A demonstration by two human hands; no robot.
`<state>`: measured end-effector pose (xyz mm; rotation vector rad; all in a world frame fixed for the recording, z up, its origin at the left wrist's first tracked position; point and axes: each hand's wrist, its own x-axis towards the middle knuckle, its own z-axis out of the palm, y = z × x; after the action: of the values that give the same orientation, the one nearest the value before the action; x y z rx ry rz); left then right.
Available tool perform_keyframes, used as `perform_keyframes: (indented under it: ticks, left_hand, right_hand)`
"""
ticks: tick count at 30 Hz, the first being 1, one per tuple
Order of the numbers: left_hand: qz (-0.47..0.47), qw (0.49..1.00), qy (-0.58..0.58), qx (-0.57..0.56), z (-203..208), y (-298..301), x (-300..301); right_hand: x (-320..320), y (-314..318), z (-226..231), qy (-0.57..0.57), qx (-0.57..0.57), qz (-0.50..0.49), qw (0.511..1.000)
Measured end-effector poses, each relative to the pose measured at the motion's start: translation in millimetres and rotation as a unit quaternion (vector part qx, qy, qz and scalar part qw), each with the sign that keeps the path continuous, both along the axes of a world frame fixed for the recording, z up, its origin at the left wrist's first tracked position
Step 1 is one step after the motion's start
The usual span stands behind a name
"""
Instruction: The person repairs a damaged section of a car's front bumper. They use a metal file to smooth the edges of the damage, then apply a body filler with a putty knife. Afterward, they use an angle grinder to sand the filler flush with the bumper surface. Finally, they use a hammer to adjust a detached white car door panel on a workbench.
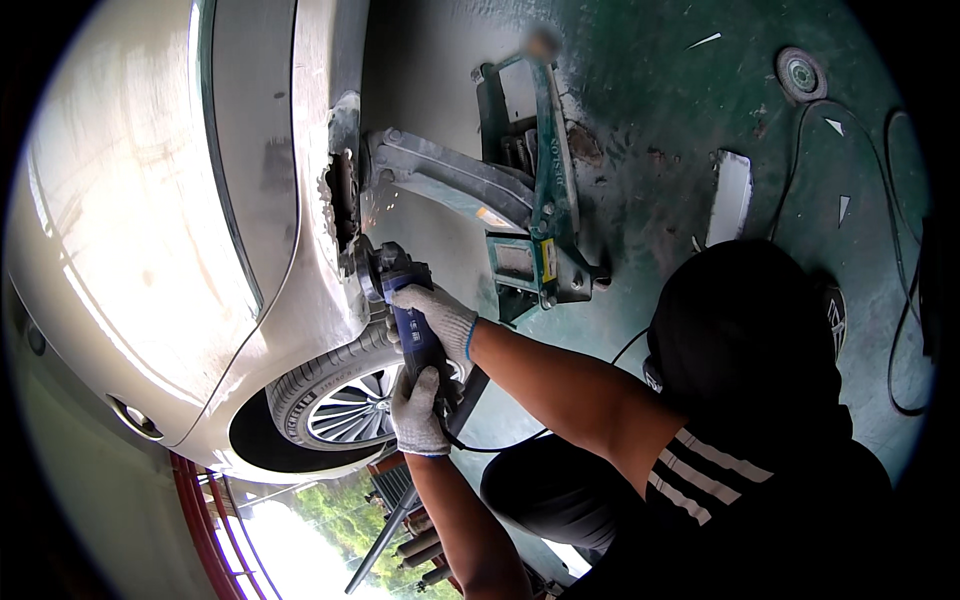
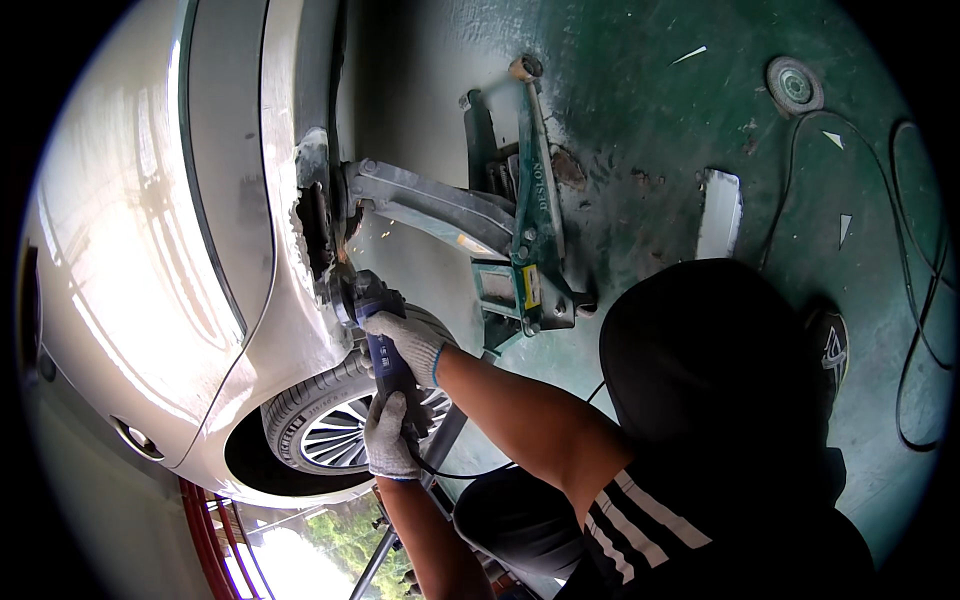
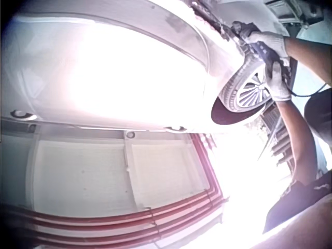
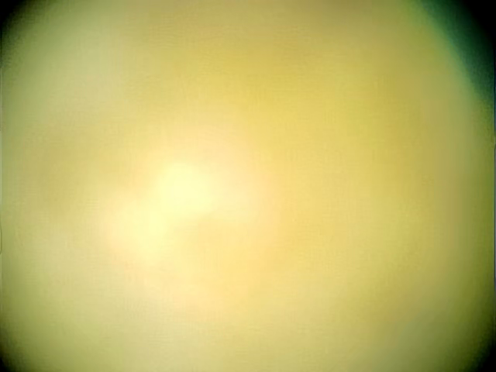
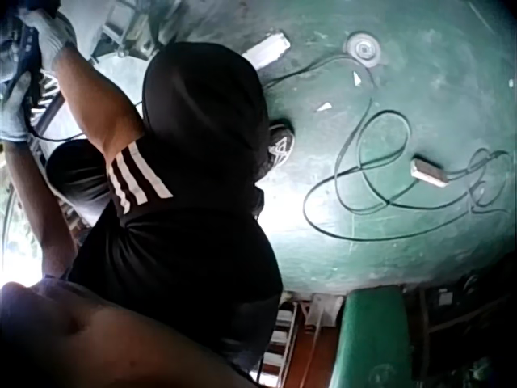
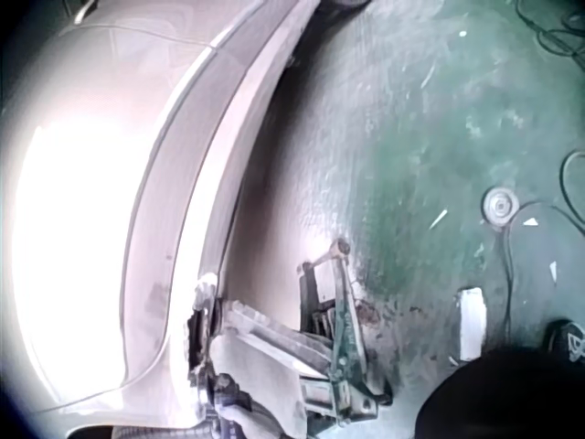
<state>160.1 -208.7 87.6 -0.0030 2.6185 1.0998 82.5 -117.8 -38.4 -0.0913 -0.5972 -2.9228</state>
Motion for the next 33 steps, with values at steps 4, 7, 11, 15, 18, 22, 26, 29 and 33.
perform_keyframes:
  ticks: [4,7,11,15,18,22,26,29,33]
  left_hand:
    - [-0.020,1.000,-0.005,-0.005,2.6,5.7,-3.8]
    - [-0.032,0.999,-0.003,-0.005,0.2,4.6,-8.1]
    - [-0.018,0.999,-0.012,0.024,-5.0,2.4,-5.6]
    - [-0.014,1.000,-0.019,0.014,1.3,2.5,-6.9]
    - [-0.057,0.998,-0.020,0.007,11.5,-5.2,-20.4]
    - [-0.051,0.998,-0.037,-0.004,18.8,-17.7,-24.4]
    - [-0.039,0.998,-0.049,0.005,13.4,-23.8,-19.2]
    - [-0.045,0.998,-0.049,0.014,14.6,-25.7,-21.8]
    - [-0.075,0.996,-0.046,-0.012,19.1,-11.8,-30.2]
  right_hand:
    - [-3.8,1.4,-0.6,0.003,-0.033,-0.015,0.999]
    - [-4.4,5.9,-0.2,-0.002,-0.043,-0.004,0.999]
    - [-6.6,0.3,-4.9,0.002,-0.026,-0.001,1.000]
    - [-5.6,-0.5,0.4,-0.016,-0.028,-0.005,0.999]
    - [-4.4,3.7,10.4,-0.029,-0.040,-0.019,0.999]
    - [8.8,10.1,17.6,-0.039,-0.019,-0.017,0.999]
    - [3.9,-2.6,13.7,-0.039,-0.003,0.004,0.999]
    - [6.9,1.4,15.3,-0.047,0.003,-0.002,0.999]
    - [-0.1,9.9,13.6,-0.026,-0.050,-0.033,0.998]
